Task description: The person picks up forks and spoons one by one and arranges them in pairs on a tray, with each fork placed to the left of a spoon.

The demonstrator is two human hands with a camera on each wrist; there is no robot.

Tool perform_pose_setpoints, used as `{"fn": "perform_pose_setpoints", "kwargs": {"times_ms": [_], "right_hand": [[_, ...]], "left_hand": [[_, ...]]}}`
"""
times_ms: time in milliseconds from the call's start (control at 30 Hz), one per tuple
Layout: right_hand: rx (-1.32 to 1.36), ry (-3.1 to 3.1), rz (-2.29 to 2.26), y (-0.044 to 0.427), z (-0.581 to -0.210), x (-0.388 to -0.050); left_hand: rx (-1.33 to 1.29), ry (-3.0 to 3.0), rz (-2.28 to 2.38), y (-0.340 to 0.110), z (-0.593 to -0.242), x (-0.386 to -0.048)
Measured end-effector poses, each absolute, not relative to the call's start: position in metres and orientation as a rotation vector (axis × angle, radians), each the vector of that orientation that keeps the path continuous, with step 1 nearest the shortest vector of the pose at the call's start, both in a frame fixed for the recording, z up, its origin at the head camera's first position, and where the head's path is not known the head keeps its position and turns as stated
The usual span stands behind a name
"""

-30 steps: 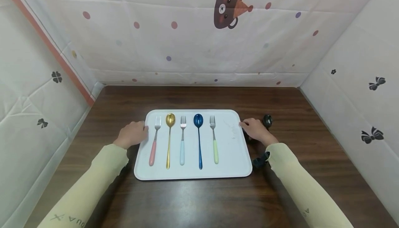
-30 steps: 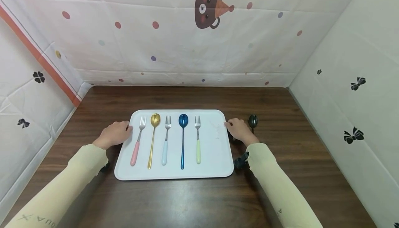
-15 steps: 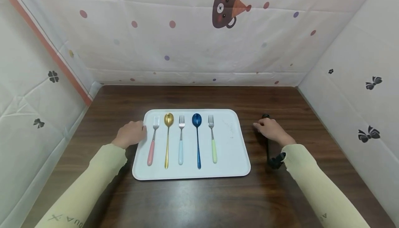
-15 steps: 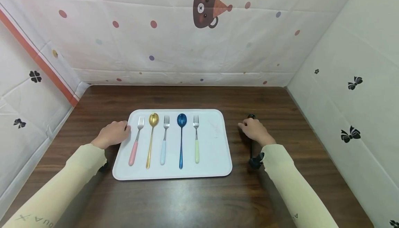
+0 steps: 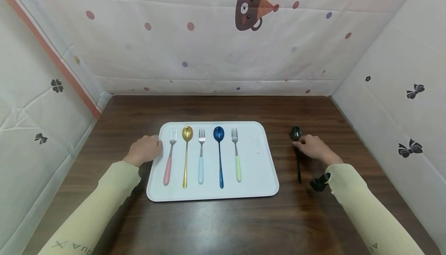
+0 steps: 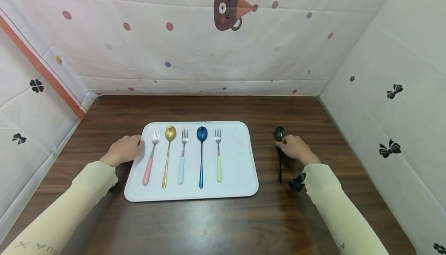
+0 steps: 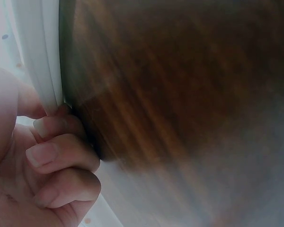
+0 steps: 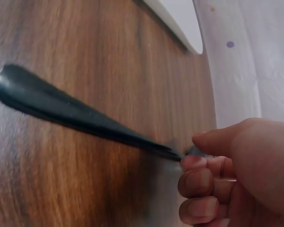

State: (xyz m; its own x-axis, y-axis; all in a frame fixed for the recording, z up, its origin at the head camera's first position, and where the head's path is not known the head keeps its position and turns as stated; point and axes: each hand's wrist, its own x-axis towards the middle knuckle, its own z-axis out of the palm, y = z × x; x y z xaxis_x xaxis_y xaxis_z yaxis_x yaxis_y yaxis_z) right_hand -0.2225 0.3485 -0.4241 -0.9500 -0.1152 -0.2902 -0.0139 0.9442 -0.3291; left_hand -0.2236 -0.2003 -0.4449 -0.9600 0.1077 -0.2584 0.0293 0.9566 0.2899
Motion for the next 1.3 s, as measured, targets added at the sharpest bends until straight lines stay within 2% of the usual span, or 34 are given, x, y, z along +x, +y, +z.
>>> {"fn": "perform_pose_setpoints", "kwargs": {"times_ms": [1300], "right_hand": [[-0.177,2.810,-0.426,0.331,-0.428,-0.222]], "left_hand": [[0.117,2.849,0.401,-0.202,-0.448,-0.224]]}}
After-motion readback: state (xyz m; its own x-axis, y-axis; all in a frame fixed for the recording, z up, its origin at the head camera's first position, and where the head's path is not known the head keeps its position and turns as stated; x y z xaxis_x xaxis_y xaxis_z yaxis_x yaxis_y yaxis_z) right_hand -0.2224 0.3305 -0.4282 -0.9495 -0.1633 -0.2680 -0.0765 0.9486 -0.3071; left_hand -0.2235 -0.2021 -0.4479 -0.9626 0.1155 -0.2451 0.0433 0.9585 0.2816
